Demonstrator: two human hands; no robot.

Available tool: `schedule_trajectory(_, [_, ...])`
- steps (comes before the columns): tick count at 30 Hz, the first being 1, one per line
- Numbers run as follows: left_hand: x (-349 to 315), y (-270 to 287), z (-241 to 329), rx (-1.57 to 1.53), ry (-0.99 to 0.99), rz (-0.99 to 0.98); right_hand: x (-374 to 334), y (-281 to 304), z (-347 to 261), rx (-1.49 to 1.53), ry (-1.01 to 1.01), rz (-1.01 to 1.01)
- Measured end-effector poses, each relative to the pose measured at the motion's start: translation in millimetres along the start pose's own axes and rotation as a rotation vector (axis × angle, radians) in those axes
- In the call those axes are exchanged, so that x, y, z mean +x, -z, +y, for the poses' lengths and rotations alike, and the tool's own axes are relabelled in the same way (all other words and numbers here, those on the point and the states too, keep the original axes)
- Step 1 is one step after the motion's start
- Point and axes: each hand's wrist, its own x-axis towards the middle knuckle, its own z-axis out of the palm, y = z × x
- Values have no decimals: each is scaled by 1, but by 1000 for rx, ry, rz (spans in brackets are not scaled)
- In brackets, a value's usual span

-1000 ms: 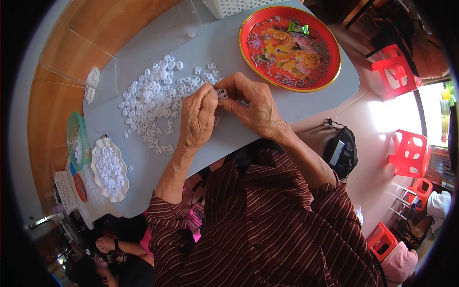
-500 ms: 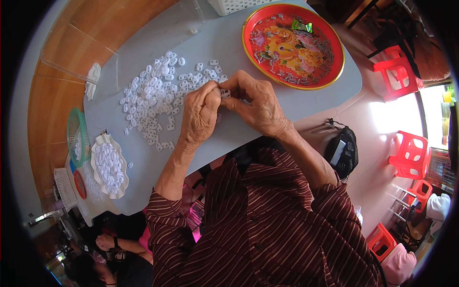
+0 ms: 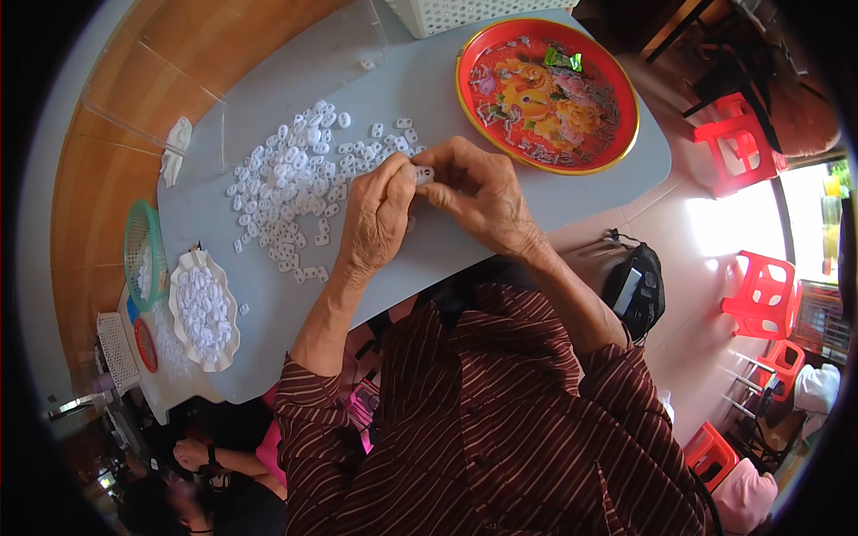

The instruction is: Stringing small white plastic components onto a thin string or wire at a table.

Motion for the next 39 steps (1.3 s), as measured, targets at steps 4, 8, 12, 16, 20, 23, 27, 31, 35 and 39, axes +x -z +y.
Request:
schedule_trajectory(4, [-5, -1, -4, 17, -44, 41, -2, -5, 9, 132, -37, 61])
schedule_trajectory(8, [-6, -8, 7, -85, -58, 73, 0, -2, 6, 314, -87, 82])
schedule_trajectory(12, [-9, -13, 2, -193, -15, 41, 30, 15, -11, 252, -59, 151])
schedule_trajectory(16, [-11, -12, -7, -196, -69, -10, 128, 55, -23, -65, 196, 336])
schedule_trajectory(20, [-6, -15, 1, -277, -21, -1, 182, 93, -25, -210, 157, 443])
schedule_trajectory(23, [-8, -12, 0, -297, 46, 16, 170, 51, -20, -396, 236, 244])
schedule_trajectory(27, [-12, -12, -6, -281, 32, 70, 156, -28, 11, -393, 302, -269])
schedule_trajectory(31, [-2, -16, -8, -301, 13, 72, 163, -54, 49, -614, 508, -247])
schedule_trajectory(35, [-7, -9, -3, -329, 93, 83, 161, -62, 42, -614, 518, -406])
schedule_trajectory(39, [-7, -12, -4, -302, 36, 69, 158, -37, 44, -538, 355, -406])
